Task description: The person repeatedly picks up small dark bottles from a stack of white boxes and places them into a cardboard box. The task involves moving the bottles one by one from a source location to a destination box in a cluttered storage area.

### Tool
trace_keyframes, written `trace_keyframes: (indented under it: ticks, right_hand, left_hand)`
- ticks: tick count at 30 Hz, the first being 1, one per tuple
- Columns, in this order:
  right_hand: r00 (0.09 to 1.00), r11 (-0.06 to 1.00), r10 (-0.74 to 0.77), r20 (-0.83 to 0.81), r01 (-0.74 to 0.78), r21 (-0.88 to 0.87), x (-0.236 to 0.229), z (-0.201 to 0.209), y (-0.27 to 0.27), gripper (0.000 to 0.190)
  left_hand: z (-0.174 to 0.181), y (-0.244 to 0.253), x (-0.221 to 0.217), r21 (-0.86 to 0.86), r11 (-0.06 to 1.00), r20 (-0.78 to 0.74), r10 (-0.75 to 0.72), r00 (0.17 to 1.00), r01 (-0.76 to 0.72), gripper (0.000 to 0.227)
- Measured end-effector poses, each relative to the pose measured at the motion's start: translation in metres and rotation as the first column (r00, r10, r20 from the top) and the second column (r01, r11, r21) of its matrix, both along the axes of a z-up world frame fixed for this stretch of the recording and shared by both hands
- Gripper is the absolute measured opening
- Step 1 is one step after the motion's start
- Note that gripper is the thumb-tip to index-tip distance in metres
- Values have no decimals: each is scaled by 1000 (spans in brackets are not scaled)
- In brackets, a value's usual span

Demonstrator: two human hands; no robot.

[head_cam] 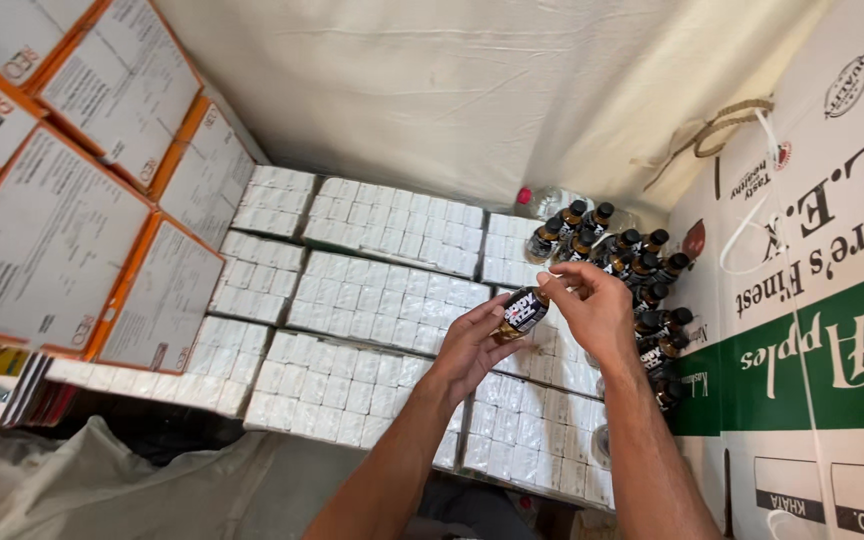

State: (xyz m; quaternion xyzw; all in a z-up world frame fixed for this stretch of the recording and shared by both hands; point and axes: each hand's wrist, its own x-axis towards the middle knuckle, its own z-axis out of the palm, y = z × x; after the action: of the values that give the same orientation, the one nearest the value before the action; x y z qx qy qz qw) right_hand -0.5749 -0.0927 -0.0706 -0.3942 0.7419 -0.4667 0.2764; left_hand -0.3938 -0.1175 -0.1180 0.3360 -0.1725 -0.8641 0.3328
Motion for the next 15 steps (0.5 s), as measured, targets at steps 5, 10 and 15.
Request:
trace_keyframes:
  ticks: [5, 10, 15]
  right_hand:
    - [964, 972, 203, 169, -178, -153, 54, 26, 4, 25]
    - [816, 861, 509, 273, -481, -167, 121, 53, 22, 67]
    - [627, 745, 653, 425, -633, -209, 199, 62, 37, 97]
  left_hand:
    - [12, 16, 49, 0, 992, -60, 122, 991, -122, 42]
    - [18, 31, 107, 21, 969, -89, 246, 965, -245, 40]
    - [48, 65, 183, 25, 919, -68, 394, 917, -393, 40]
